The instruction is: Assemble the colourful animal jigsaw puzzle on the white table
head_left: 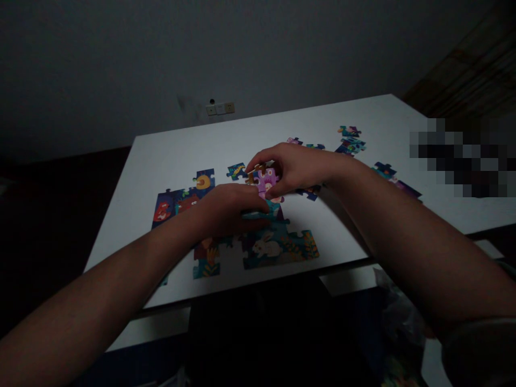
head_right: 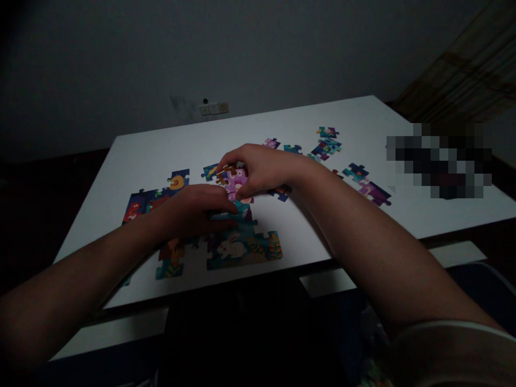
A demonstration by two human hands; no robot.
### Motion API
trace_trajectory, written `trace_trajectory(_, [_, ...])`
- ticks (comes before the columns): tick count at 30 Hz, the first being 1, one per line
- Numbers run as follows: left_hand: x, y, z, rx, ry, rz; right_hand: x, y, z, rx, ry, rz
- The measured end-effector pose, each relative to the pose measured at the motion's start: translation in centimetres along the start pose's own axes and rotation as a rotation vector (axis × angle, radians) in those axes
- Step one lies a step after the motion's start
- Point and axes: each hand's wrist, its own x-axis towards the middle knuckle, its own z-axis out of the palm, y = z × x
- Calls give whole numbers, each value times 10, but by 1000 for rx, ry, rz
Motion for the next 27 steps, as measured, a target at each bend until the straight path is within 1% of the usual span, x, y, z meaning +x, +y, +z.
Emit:
trace_trajectory(5, [0,-1,0,30,-7,2,1,3,2,-42,15,-14])
trace_trajectory(11, [-2,-1,-1,1,8,27,-1,2,-2,33,-13,-12])
trace_trajectory(15, [-2,0,-3,20,4,34,0,5,0,132,53,48])
trace_trajectory(19, [-2,-2,-3,52,8,55,1,8,4,162,88,28])
trace_trajectory(23, [-3,-3,-1,63,15,60,1,9,7,247,109,63])
trace_trajectory(27, [-4,-3,1,62,32,16,5,13,9,328,161,60])
